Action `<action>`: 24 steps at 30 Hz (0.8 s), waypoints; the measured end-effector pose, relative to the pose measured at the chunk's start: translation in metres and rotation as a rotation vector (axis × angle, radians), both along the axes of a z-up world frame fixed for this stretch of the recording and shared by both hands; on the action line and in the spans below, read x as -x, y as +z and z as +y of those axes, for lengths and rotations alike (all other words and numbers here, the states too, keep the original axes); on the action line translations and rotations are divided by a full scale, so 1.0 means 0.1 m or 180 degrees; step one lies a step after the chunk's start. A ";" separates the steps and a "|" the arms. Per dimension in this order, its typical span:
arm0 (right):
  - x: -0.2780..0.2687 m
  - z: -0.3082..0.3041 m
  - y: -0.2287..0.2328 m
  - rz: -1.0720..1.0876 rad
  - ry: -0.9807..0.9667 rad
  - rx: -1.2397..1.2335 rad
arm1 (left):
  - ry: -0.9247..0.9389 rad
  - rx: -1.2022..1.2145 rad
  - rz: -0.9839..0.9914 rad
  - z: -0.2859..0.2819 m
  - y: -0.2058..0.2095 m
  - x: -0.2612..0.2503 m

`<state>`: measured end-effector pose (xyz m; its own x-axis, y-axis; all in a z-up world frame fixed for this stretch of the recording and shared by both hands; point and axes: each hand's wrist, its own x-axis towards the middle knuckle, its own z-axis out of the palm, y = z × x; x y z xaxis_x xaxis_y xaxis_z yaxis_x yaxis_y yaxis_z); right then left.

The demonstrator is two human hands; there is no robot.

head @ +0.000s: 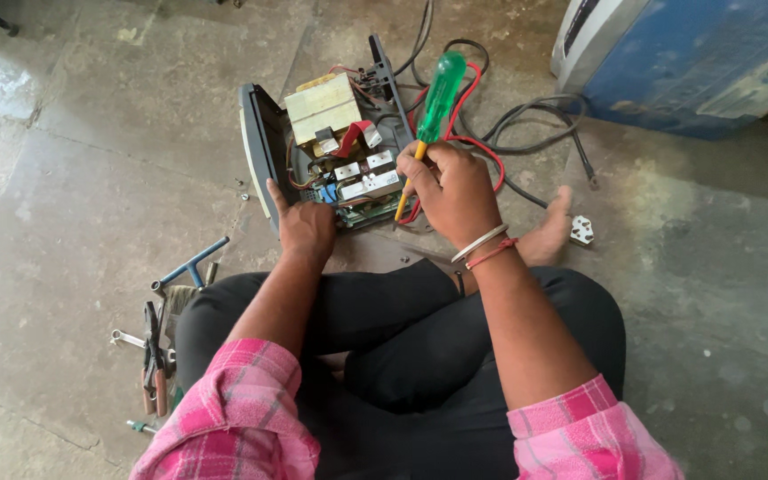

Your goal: The person sits on the floor and uses a screwdriver to adjust and tighten connections on the internal circuit board of an open electronic device. They manipulate wires and components within the chassis while surrounded by various batteries and tools.

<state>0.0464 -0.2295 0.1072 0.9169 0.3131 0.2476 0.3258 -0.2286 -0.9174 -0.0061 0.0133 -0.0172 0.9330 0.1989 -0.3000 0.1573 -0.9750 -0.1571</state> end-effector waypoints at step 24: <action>0.39 1.10 0.11 -0.0398 0.0825 0.0763 | -0.0891 0.2343 -0.1331 0.72 0.74 0.35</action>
